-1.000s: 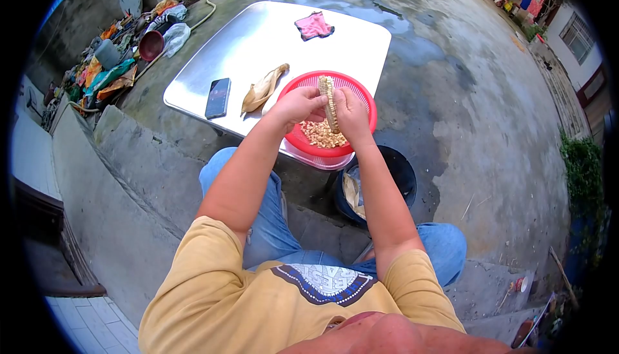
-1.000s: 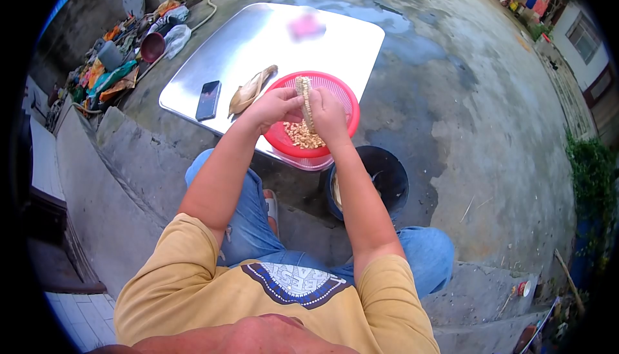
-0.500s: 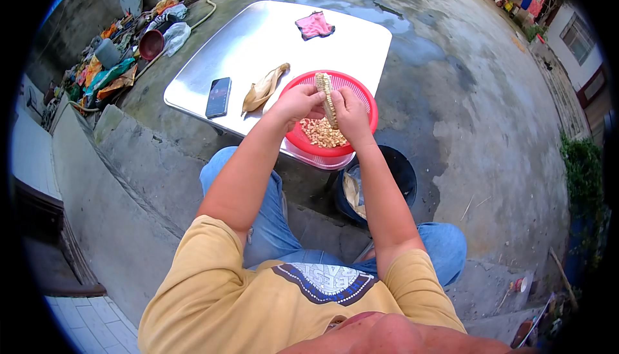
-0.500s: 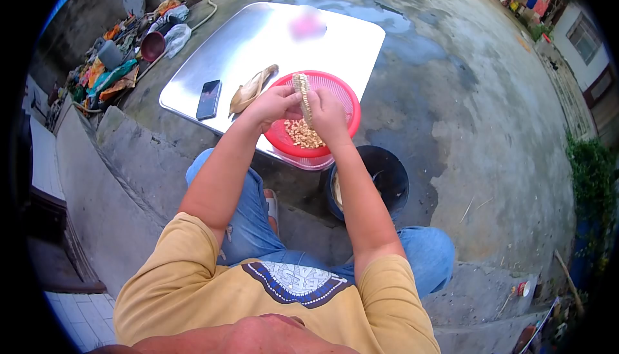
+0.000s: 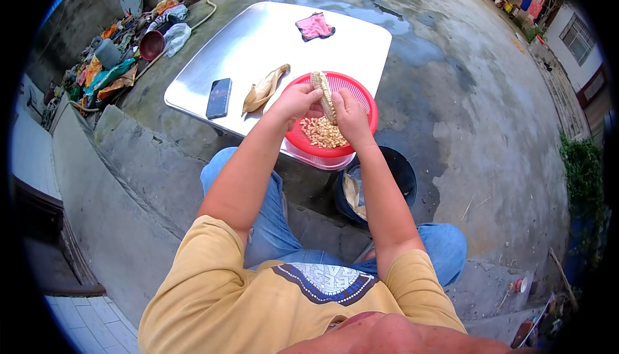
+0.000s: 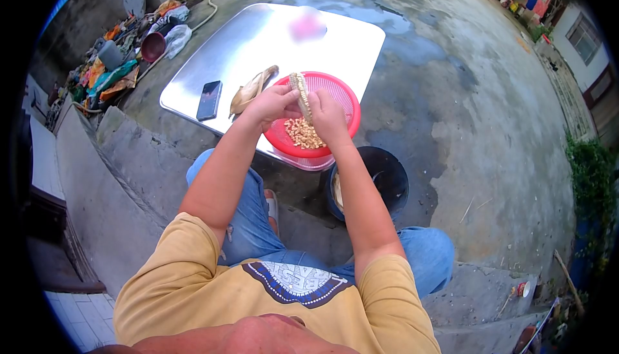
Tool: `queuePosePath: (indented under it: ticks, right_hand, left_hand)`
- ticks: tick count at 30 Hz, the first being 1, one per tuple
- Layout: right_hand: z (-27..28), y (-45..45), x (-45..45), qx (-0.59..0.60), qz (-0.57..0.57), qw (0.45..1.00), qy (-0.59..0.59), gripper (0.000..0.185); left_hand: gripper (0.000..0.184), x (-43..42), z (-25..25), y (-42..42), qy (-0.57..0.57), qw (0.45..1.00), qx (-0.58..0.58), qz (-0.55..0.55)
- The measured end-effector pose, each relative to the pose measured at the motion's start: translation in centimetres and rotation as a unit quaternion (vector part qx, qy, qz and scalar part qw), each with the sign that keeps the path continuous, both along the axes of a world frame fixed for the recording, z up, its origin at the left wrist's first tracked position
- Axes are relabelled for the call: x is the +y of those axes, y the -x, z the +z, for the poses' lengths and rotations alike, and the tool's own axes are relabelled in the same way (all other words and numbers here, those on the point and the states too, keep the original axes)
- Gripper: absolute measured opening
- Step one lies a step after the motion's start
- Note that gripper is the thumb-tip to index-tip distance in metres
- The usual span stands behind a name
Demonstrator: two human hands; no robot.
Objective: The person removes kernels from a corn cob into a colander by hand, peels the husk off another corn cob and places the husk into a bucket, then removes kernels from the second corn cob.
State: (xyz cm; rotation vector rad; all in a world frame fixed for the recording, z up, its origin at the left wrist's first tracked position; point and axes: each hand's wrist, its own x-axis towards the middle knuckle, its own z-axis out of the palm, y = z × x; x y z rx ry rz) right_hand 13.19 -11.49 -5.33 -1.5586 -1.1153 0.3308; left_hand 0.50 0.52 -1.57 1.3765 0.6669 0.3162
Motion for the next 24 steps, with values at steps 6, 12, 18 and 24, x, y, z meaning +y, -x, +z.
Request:
queuePosePath:
  ticks: [6, 12, 18, 24]
  right_hand:
    - [-1.0, -0.1, 0.4, -0.051, -0.027, 0.998, -0.004, 0.031]
    - [-0.8, -0.4, 0.4, 0.034, -0.003, 0.998, -0.045, 0.033]
    - [-0.5, -0.6, 0.3, 0.036, 0.017, 0.999, 0.004, 0.035]
    - [-0.5, -0.3, 0.3, -0.012, -0.01, 1.0, -0.021, 0.033]
  left_hand:
    - [0.031, 0.2, -0.3, 0.0, -0.012, 1.0, 0.012, 0.003]
    - [0.031, 0.2, 0.3, 0.0, 0.024, 0.999, -0.015, 0.022]
    - [0.029, -0.4, 1.4, 0.4, 0.065, 0.996, -0.048, 0.034]
    - [0.029, -0.4, 1.0, 0.3, 0.062, 0.997, -0.048, 0.026]
